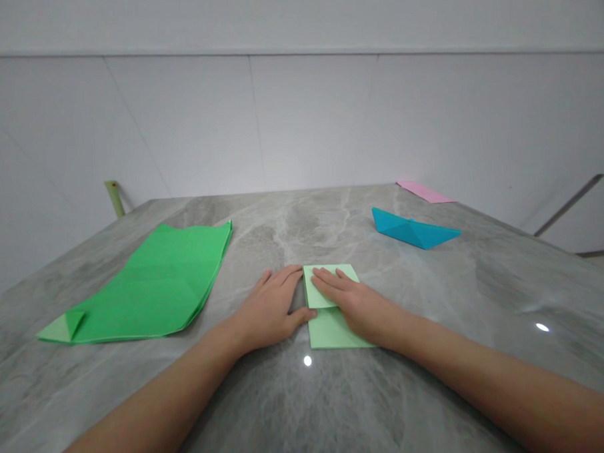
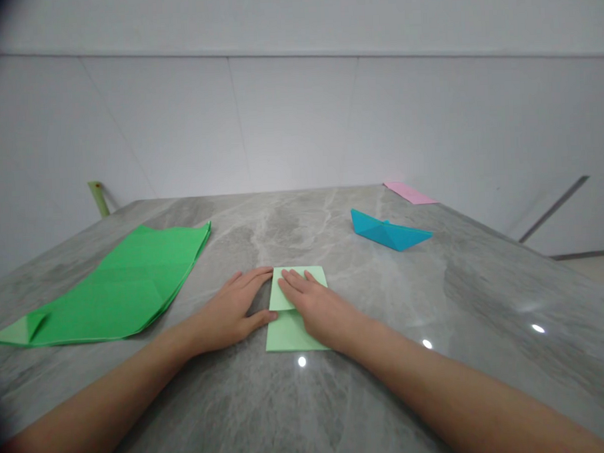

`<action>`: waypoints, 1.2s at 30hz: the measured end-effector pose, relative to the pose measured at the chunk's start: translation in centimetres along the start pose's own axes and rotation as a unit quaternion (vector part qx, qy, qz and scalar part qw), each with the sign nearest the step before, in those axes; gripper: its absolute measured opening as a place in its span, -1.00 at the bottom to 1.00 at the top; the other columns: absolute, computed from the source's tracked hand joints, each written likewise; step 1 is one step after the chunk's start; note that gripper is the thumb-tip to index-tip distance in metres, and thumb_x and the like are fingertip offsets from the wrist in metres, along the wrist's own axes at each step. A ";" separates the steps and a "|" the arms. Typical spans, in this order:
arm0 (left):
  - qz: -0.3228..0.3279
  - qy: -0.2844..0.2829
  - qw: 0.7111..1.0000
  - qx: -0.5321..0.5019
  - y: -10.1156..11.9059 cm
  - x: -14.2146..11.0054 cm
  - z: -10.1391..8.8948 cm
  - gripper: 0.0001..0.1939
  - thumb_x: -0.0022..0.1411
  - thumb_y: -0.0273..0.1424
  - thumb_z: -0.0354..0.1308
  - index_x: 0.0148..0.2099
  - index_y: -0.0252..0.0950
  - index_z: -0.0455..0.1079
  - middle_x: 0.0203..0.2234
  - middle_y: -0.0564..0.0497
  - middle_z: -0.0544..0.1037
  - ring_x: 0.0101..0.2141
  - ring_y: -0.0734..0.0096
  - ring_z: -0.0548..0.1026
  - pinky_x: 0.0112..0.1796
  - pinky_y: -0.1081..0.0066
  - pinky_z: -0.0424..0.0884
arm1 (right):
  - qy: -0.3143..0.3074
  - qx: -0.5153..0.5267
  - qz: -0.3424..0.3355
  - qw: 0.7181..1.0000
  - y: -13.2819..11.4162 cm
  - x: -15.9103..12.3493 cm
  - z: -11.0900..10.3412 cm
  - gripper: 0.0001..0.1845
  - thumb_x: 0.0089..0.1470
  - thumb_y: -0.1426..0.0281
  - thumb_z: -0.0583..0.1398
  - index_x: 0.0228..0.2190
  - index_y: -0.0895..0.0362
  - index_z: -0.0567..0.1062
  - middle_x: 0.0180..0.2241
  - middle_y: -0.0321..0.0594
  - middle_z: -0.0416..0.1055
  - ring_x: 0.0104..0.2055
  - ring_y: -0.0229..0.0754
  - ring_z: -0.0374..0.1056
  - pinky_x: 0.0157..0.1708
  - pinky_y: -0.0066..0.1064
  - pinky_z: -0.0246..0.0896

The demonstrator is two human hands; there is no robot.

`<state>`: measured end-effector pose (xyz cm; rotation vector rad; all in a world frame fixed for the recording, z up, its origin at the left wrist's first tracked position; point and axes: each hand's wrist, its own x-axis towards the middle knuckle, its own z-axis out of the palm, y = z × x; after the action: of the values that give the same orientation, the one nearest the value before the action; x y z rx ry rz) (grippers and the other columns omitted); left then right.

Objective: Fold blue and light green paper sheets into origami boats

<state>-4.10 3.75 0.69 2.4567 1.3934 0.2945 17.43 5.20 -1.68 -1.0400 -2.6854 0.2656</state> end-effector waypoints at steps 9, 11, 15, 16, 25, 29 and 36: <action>-0.004 -0.019 1.000 0.021 -0.6 0.2 -0.2 -0.10 0.16 0.09 0.05 0.37 -0.37 0.00 0.34 -0.26 0.01 0.32 0.02 -0.01 0.26 0.03 -0.11 | -0.017 0.004 -0.011 1.000 -0.7 -0.1 -0.7 -0.35 0.11 0.67 -0.05 0.23 0.21 0.22 0.30 0.05 0.05 0.35 -0.05 -0.05 0.27 -0.05 0.02; 0.002 -0.039 0.999 0.029 -0.5 0.1 -0.5 0.00 0.09 0.15 0.07 0.38 -0.38 -0.04 0.36 -0.27 -0.05 0.33 0.00 -0.04 0.27 0.03 -0.16 | -0.022 0.009 -0.011 1.000 -0.8 -0.2 -0.9 -0.36 0.12 0.65 -0.04 0.23 0.17 0.24 0.30 0.02 0.06 0.35 -0.04 -0.04 0.27 -0.05 0.03; 0.000 -0.047 0.998 0.034 -0.5 0.0 -0.6 0.09 0.04 0.20 0.08 0.40 -0.40 -0.10 0.36 -0.29 -0.07 0.33 0.00 -0.05 0.27 0.04 -0.19 | -0.031 0.007 -0.013 0.999 -1.0 -0.1 -1.2 -0.39 0.15 0.63 -0.03 0.21 0.14 0.27 0.31 0.02 0.03 0.35 -0.02 -0.04 0.28 -0.04 0.00; 0.001 -0.045 0.998 0.033 -0.5 0.0 -0.6 0.10 0.04 0.21 0.07 0.40 -0.39 -0.11 0.36 -0.28 -0.06 0.33 0.00 -0.06 0.27 0.03 -0.19 | -0.036 0.005 -0.015 0.999 -1.0 -0.1 -1.3 -0.40 0.15 0.64 -0.03 0.21 0.15 0.27 0.32 0.03 0.01 0.35 -0.02 -0.05 0.28 -0.05 -0.01; 0.009 -0.045 0.998 0.035 -0.9 0.1 -0.4 0.13 0.01 0.27 0.04 0.40 -0.37 -0.09 0.36 -0.26 -0.09 0.34 -0.01 -0.08 0.27 0.03 -0.20 | -0.051 -0.019 -0.028 0.998 -0.8 -0.2 -1.2 -0.34 0.11 0.66 0.00 0.22 0.10 0.24 0.33 -0.01 -0.03 0.36 -0.04 -0.10 0.28 -0.09 -0.02; 0.004 -0.052 0.998 0.031 -0.7 0.1 -0.5 0.12 0.00 0.26 0.06 0.40 -0.36 -0.08 0.36 -0.28 -0.09 0.33 -0.02 -0.07 0.27 0.03 -0.20 | -0.063 -0.033 -0.032 0.997 -1.3 -0.3 -1.4 -0.34 0.08 0.67 0.03 0.22 0.18 0.24 0.33 0.10 -0.04 0.37 0.02 -0.13 0.29 -0.06 -0.06; -0.006 -0.080 0.996 0.032 -0.6 0.2 -1.0 0.22 -0.08 0.25 0.15 0.40 -0.42 -0.12 0.37 -0.30 -0.13 0.34 -0.03 -0.11 0.27 0.02 -0.22 | -0.074 -0.037 -0.052 0.995 -1.6 -0.5 -1.6 -0.36 0.12 0.61 0.06 0.24 0.18 0.21 0.34 0.09 -0.09 0.39 0.02 -0.21 0.31 -0.03 -0.14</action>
<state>-4.83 4.36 1.44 2.4608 1.3699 0.0486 17.25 3.79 0.13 -0.9301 -2.8931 0.2333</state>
